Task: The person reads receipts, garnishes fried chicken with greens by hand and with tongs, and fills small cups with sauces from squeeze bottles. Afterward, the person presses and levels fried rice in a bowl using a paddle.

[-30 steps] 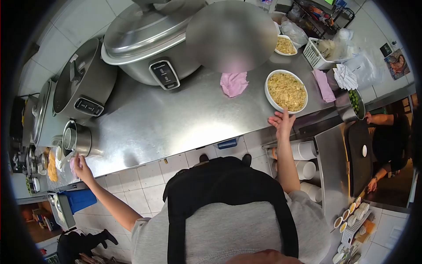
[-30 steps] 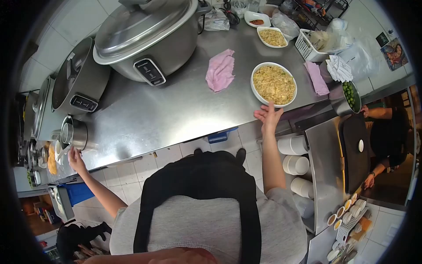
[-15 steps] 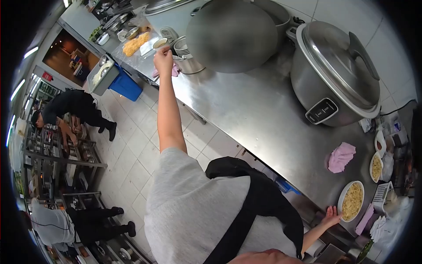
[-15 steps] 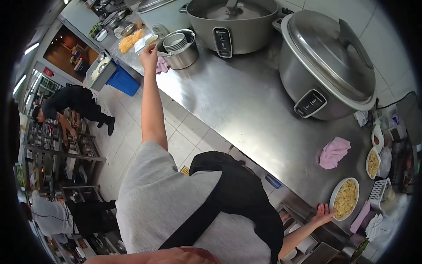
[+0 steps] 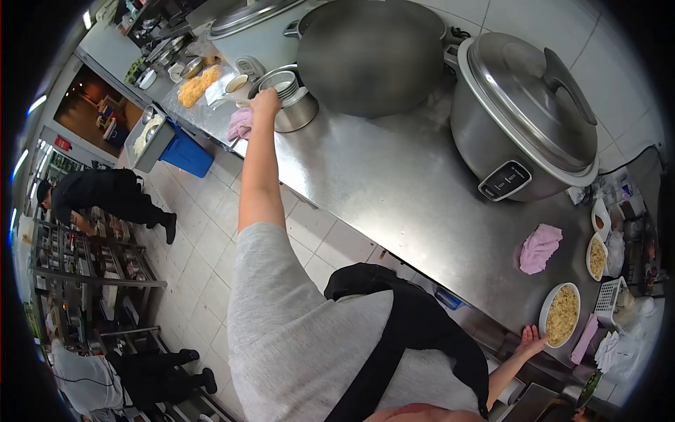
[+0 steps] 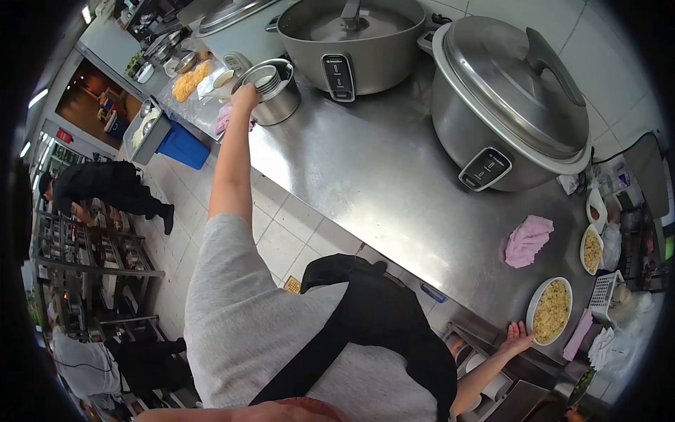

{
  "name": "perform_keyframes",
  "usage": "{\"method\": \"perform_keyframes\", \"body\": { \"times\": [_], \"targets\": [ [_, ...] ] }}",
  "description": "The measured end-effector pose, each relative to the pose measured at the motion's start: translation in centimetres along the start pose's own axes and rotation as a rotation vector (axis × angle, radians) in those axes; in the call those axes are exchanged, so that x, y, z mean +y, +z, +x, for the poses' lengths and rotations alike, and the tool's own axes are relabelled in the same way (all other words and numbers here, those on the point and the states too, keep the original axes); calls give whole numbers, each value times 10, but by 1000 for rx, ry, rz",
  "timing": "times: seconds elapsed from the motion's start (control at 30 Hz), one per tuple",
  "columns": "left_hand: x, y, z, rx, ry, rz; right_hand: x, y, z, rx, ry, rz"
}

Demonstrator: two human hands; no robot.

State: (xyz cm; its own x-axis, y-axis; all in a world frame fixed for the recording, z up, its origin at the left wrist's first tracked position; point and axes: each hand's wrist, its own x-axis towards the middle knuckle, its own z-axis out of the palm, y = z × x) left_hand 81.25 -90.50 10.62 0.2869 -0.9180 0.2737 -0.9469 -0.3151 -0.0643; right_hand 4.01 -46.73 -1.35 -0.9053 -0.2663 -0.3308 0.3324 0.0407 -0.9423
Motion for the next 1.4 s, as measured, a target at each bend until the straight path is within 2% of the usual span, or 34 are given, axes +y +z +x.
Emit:
{"method": "perform_keyframes", "body": {
  "times": [0.07, 0.13, 0.17, 0.23, 0.3, 0.33, 0.4, 0.43, 0.47, 0.5, 0.53, 0.57, 0.6, 0.63, 0.67, 0.7, 0.73, 0.77, 0.8, 0.83, 0.87, 0.9, 0.93, 0.97, 1.0, 1.03, 1.07, 1.13, 1.17, 1.23, 1.3, 1.4],
  "targets": [
    [4, 4, 5, -48, -11, -39, 3, -3, 2, 2, 0, 7],
    [9, 4, 14, 119, -111, -92, 5, -6, 6, -25, 14, 20],
    [-3, 11, 29, 200, -80, -155, 4, -7, 4, -6, 12, 28],
    [1, -38, 12, 388, -72, -195, 1, -1, -3, 24, 11, 28],
    [-15, -54, 1, 579, -61, -128, 6, -4, 2, 7, 11, 20],
    [-23, -54, -5, 615, -38, -36, 8, -3, 1, 9, 8, 26],
    [-25, -44, -39, 674, 209, -89, 12, -4, -3, -33, 2, 98],
    [-39, -15, -41, 498, 246, -55, 14, -6, -13, -123, -79, 72],
    [-53, 6, -48, 321, 169, -377, 6, 0, -22, -92, -34, 112],
    [-61, 5, -55, 335, 146, -65, 3, 1, -24, -94, -45, 150],
    [-47, -19, -85, 355, 94, -370, 3, -1, -22, -88, 5, 188],
    [-60, -2, -83, 301, 63, -886, -6, 4, -36, -48, -5, 162],
    [-60, 7, -90, 242, 128, -1128, -11, 2, -47, -29, -12, 188],
    [-25, -14, -119, 197, 142, -1172, -13, -3, -55, -23, -13, 211],
    [-7, -4, -129, 16, 149, -1295, -10, -4, -66, 7, -67, 195],
    [46, -5, -163, -38, 182, -1551, -5, -4, -76, 25, -116, 171],
    [106, -28, -198, -240, 231, -1404, -4, 2, -90, -79, -96, 101],
    [161, -27, -235, -432, 291, -1443, -5, 10, -106, -190, -71, 27],
    [211, -22, -271, -739, 254, -1542, -4, 18, -118, -421, -76, -14],
    [262, -31, -311, -1013, 323, -1490, -4, 27, -131, -655, -81, -50],
    [309, -28, -354, -1286, 360, -1614, -6, 43, -146, -690, -96, 10],
    [348, -47, -398, -1642, 291, -1734, -8, 51, -155, -729, -113, 72],
    [379, -33, -431, -1827, 356, -1571, -7, 46, -154, -738, -106, 70],
    [402, -50, -458, -1981, 428, -1415, -5, 41, -152, -646, -71, 180],
    [418, -56, -481, -2050, 468, -1405, -4, 37, -146, -552, -40, 290],
    [432, -64, -497, -2120, 508, -1392, -2, 25, -134, -561, -35, 293],
    [446, -70, -505, -2113, 498, -1392, 0, 1, -120, -468, -81, 230],
    [473, -93, -512, -1918, 863, -1192, -12, -42, -97, -302, -142, 209],
    [488, -91, -512, -1688, 932, -1258, -29, -61, -89, -226, -161, 250],
    [520, -98, -504, -1665, 621, -1386, -55, -108, -71, -70, -139, 55],
    [550, -106, -496, -1613, 532, -1342, -65, -148, -43, -31, -198, -222],
    [579, -105, -501, -1642, 459, -1270, -87, -183, -13, -70, -164, -165]
  ]
}}
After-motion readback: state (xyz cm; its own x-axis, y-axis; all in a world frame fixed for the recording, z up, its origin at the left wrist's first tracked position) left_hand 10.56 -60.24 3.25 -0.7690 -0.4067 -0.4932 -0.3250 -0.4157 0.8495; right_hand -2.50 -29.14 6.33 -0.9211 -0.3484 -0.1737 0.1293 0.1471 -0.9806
